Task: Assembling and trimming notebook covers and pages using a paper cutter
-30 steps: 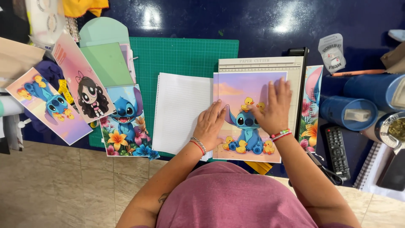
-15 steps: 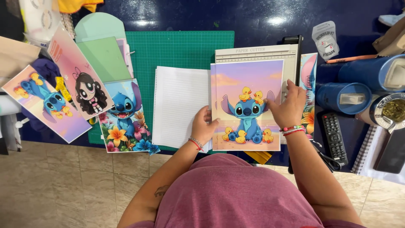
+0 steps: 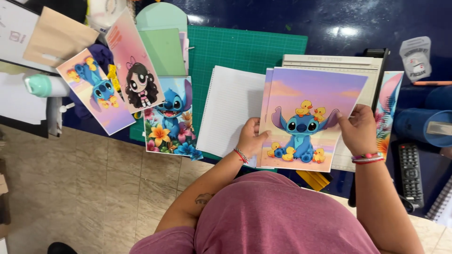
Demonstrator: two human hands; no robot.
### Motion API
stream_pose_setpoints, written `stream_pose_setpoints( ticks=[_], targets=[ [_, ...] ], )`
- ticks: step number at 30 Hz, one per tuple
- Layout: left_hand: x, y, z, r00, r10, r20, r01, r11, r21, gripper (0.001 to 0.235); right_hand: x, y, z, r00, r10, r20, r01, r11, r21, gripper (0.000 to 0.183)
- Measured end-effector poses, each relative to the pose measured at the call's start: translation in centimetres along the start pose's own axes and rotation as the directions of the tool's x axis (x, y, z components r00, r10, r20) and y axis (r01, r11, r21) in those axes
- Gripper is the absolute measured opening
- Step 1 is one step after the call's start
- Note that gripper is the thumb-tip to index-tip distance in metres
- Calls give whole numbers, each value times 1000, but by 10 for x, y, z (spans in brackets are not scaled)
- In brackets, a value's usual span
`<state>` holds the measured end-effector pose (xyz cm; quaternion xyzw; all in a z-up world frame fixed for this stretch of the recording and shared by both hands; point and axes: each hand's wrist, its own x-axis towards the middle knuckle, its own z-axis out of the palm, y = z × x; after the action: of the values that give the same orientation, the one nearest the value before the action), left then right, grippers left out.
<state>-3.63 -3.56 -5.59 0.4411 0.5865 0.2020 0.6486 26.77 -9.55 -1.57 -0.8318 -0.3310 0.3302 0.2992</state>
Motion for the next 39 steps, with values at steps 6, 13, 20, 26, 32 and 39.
stream_pose_setpoints(
  ticks=[6, 13, 20, 26, 32, 39],
  targets=[
    [28, -32, -77, 991, 132, -11, -133, 987, -93, 43, -15, -12, 58, 962, -78, 263, -55, 884, 464, 37],
    [34, -48, -180, 933, 276, -229, -252, 959, 128, 31, -36, -27, 109, 987, -61, 147, -64, 693, 719, 35],
    [52, -34, -201, 955, 271, -123, -97, 674, 732, 88, -123, -42, 42, 955, 28, -296, 160, 792, 590, 32],
    [10, 72, -179, 958, -218, -185, 286, 708, 646, 30, -228, -29, 26, 889, -268, -371, 442, 717, 540, 64],
    [30, 64, -161, 898, -356, -258, 439, 760, 480, 65, -301, 15, 21, 714, 488, -502, 102, 636, 765, 28],
    [76, 9, -157, 944, -322, -73, 326, 945, 42, 54, -318, 45, 10, 650, 555, -519, 124, 597, 793, 29]
  ],
)
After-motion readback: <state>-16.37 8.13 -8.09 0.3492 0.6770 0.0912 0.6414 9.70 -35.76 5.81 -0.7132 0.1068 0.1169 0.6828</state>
